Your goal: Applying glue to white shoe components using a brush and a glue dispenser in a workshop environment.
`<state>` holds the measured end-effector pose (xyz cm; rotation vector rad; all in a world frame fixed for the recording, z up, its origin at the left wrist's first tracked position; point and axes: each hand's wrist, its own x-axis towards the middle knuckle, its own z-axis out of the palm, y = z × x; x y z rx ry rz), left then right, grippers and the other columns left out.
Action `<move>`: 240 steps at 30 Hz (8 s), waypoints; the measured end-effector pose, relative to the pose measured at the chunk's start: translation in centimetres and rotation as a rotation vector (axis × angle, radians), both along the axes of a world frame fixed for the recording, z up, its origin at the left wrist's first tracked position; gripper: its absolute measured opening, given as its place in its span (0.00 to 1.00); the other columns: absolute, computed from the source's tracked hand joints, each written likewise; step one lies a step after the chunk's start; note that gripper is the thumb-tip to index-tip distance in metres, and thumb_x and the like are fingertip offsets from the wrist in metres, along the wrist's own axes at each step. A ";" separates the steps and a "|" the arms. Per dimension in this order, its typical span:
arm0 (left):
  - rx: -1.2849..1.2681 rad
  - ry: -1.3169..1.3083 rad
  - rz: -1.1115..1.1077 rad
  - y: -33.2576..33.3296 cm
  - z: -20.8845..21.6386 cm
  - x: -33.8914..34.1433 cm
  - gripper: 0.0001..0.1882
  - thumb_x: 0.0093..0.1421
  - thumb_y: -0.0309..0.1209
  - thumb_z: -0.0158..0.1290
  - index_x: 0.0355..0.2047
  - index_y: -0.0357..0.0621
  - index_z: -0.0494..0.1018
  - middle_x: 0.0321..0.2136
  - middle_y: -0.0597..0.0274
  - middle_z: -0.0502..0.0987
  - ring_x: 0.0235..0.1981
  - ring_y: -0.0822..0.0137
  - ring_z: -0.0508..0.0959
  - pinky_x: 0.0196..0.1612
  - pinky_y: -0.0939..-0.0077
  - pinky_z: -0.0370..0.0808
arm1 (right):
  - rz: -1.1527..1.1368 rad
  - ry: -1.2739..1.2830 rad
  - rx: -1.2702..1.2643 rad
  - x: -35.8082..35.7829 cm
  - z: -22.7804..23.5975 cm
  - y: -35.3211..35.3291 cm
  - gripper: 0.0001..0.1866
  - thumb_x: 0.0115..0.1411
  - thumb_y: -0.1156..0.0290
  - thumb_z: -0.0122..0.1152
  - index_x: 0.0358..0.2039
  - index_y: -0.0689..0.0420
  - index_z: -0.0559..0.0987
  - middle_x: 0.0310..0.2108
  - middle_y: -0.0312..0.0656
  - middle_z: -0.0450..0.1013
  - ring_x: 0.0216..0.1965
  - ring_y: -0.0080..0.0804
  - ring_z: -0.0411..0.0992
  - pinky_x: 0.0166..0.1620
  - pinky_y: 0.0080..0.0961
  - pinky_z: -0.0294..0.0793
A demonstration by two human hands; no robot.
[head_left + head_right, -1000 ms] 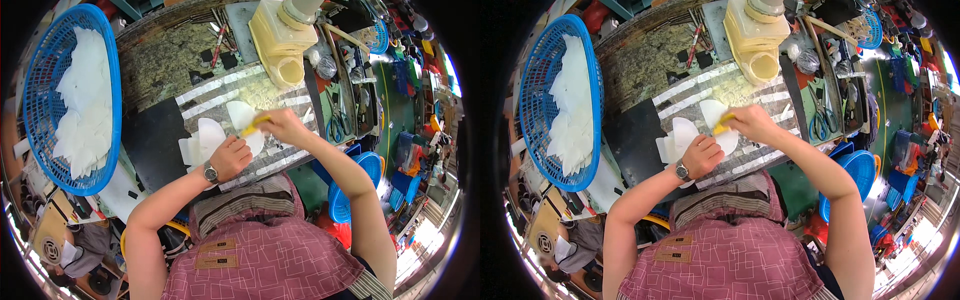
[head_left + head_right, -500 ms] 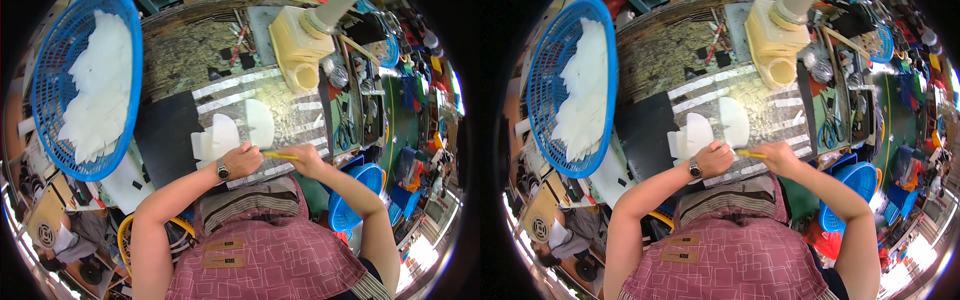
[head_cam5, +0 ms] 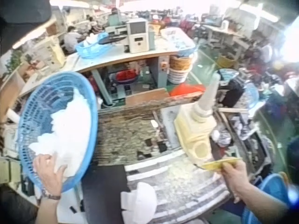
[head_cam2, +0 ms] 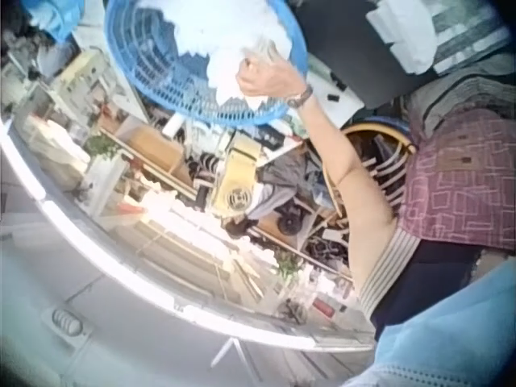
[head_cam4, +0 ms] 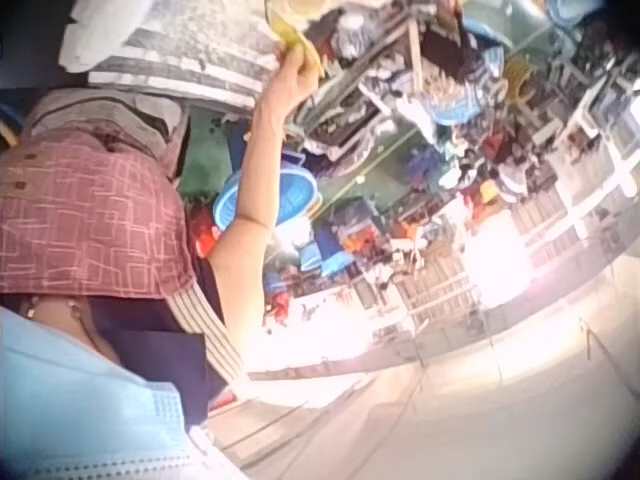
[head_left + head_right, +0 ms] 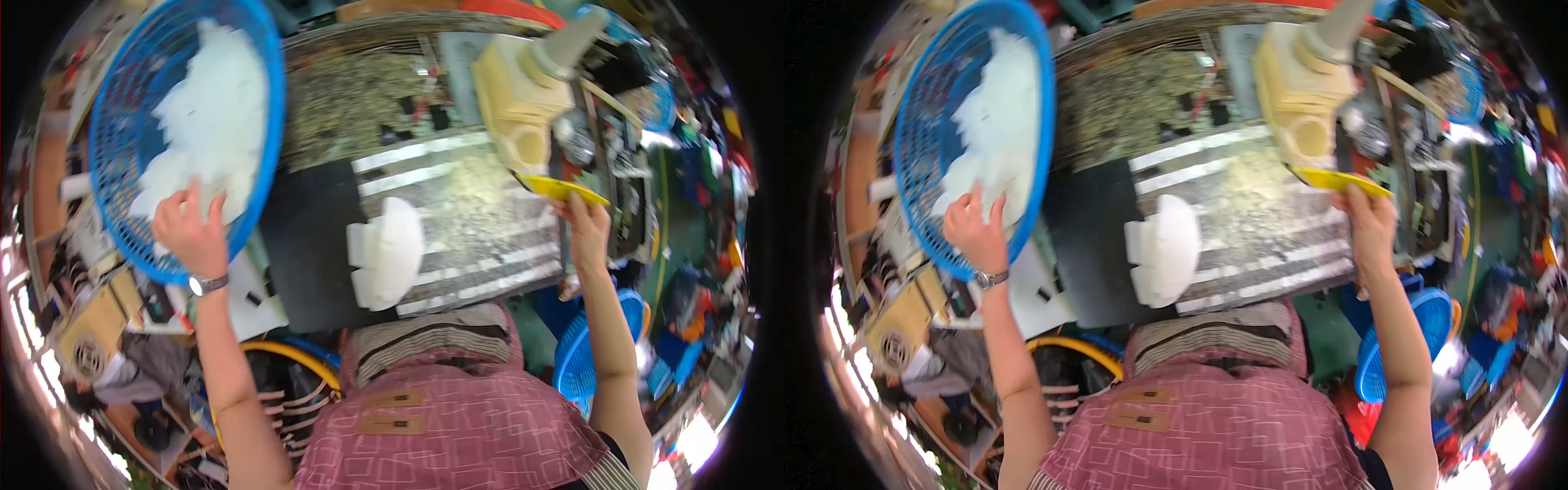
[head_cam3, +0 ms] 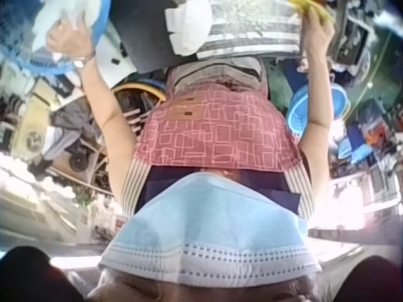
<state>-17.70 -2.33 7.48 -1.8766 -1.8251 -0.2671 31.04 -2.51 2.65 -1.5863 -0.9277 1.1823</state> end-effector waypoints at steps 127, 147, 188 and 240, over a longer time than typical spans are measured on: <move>-1.093 -0.809 -0.415 4.6 -13.0 17.0 0.08 0.48 0.31 0.49 0.27 0.44 0.75 0.24 0.55 0.76 0.28 0.59 0.76 0.34 0.70 0.71 | 1.151 -0.269 0.172 -9.1 -3.9 -2.3 0.13 0.45 0.80 0.56 0.34 0.56 0.77 0.33 0.43 0.74 0.33 0.36 0.73 0.39 0.26 0.72; -0.370 -0.500 -1.029 -5.8 -12.2 19.4 0.07 0.39 0.24 0.51 0.23 0.43 0.70 0.25 0.65 0.67 0.34 0.64 0.69 0.39 0.69 0.65 | 0.786 -0.194 -0.069 -8.2 -3.6 0.1 0.08 0.50 0.76 0.54 0.32 0.62 0.76 0.29 0.46 0.74 0.28 0.30 0.73 0.32 0.22 0.72; -0.771 -0.689 -0.510 0.6 -10.1 14.8 0.17 0.40 0.34 0.58 0.31 0.43 0.69 0.28 0.58 0.70 0.32 0.57 0.71 0.34 0.66 0.69 | -0.018 -0.312 0.065 2.2 -2.6 5.7 0.08 0.55 0.70 0.53 0.29 0.63 0.74 0.22 0.37 0.73 0.20 0.19 0.69 0.25 0.14 0.68; -0.388 -0.335 -1.079 -6.5 -13.7 17.8 0.06 0.40 0.29 0.48 0.23 0.46 0.69 0.25 0.68 0.66 0.33 0.68 0.67 0.38 0.72 0.63 | 1.025 -0.458 0.165 -6.8 -2.7 -5.2 0.12 0.45 0.79 0.54 0.33 0.57 0.76 0.30 0.48 0.73 0.31 0.41 0.73 0.36 0.29 0.73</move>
